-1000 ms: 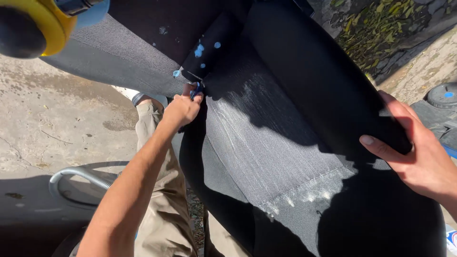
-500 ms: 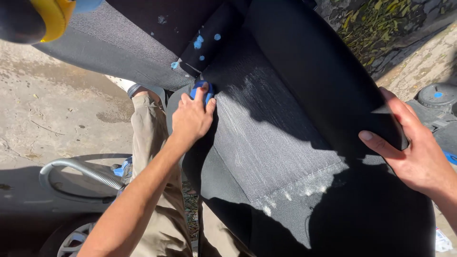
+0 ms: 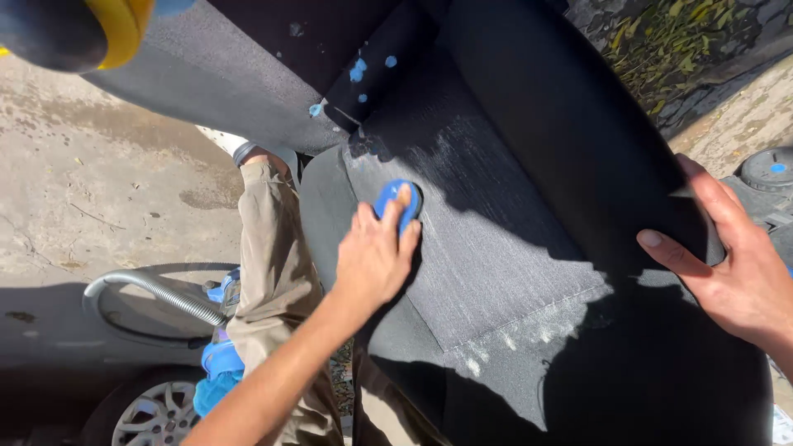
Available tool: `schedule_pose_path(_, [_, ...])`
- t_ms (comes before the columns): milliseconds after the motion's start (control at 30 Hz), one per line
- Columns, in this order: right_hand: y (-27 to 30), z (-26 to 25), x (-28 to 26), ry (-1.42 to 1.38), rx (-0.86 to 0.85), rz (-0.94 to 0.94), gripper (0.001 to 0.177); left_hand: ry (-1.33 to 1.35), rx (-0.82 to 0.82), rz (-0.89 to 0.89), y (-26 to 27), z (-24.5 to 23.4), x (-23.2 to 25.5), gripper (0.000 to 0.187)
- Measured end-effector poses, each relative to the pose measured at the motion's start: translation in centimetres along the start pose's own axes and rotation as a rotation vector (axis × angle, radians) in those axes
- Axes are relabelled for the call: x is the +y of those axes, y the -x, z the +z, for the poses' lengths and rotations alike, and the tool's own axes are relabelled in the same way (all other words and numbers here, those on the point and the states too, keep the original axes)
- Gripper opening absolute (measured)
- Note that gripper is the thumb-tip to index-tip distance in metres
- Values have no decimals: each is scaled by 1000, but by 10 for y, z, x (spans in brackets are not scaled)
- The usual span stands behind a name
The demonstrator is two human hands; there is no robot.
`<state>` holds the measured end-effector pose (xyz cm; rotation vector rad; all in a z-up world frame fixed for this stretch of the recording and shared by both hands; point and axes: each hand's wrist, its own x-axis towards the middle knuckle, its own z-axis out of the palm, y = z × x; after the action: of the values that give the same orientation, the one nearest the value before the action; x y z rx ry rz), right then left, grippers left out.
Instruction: The person sprays a blue cleaning solution onto a gray car seat using a yellow and blue spray bottle, then scrubs the seat with a blue brush. The person repeats this process on different sections of the seat, including the side bolster and the seatbelt area.
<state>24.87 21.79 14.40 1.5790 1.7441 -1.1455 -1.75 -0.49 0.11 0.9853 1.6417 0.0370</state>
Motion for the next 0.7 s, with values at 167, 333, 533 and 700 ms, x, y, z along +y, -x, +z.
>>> schedule_pose_path(167, [1,-3,2,9,-38,42,80,-45,-198,85,4,9,-3,48])
schedule_pose_path(333, [3,-1,5,44,-13,70,80,-1,-96,-167,-108,12,-57,59])
schedule_pose_path(533, [-8,-5,1,0,-26,189,76,93,-77,172,22,4,27,52])
schedule_pose_path(700, [0,1,8,-14,-23,111,82,42,-5,-60,-113,4,-55,58])
